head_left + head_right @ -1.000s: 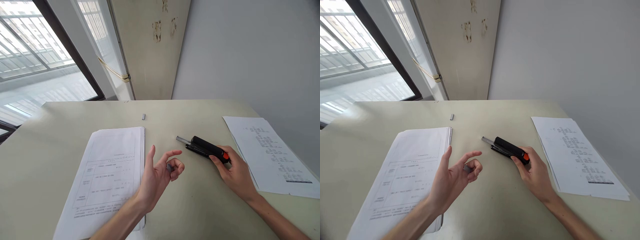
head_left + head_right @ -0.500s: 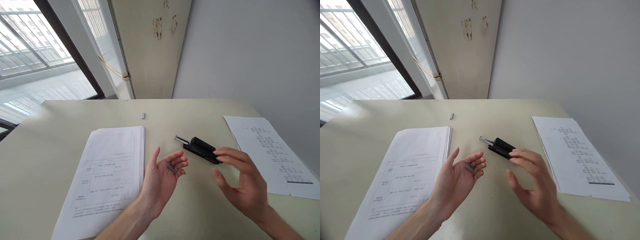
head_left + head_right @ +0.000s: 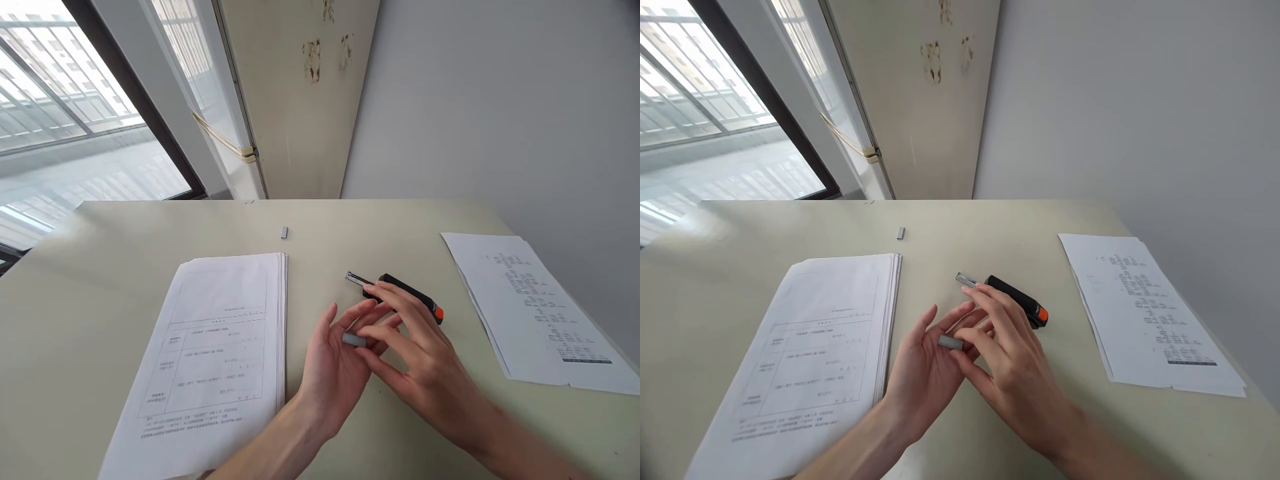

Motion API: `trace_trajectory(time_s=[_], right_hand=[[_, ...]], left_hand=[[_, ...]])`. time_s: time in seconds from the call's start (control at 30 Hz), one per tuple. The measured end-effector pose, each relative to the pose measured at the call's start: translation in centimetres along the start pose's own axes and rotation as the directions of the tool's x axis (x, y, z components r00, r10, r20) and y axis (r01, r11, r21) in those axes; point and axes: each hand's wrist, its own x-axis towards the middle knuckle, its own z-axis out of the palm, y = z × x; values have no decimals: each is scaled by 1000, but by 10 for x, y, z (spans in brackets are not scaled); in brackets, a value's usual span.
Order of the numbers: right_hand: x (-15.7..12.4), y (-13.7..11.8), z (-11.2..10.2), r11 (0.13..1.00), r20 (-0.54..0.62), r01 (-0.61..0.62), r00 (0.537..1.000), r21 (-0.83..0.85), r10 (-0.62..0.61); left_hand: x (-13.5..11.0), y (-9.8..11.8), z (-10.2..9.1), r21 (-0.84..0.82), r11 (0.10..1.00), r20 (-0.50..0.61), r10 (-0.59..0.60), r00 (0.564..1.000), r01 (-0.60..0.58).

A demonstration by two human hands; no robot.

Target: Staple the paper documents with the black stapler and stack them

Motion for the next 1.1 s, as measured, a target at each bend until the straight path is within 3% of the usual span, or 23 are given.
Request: trace_trajectory(time_s=[0.2, 0.37, 0.47, 0.67, 0.83, 1.1], right_hand=[[11, 5, -16, 933, -12, 312, 948, -177, -319], [14, 19, -29, 935, 21, 294, 955, -201, -296], [13, 25, -35, 942, 23, 261, 965, -210, -263], [8, 30, -42, 958, 22, 222, 975, -183, -222], [3, 33, -47, 966, 23, 202, 979, -163, -201], [-13, 58, -59, 967, 59, 171, 985, -191, -163]], left_hand=[[4, -3, -15, 60, 998, -125, 1, 992, 6], [4, -7, -19, 94, 996, -75, 16, 997, -9], [-2, -9, -13, 251, 967, 5, 40, 999, -40], [-7, -8, -3, 706, 692, 98, 119, 988, -154], [-5, -10, -7, 822, 548, 78, 161, 984, -155], [-4, -3, -10, 917, 389, 61, 77, 995, -86]])
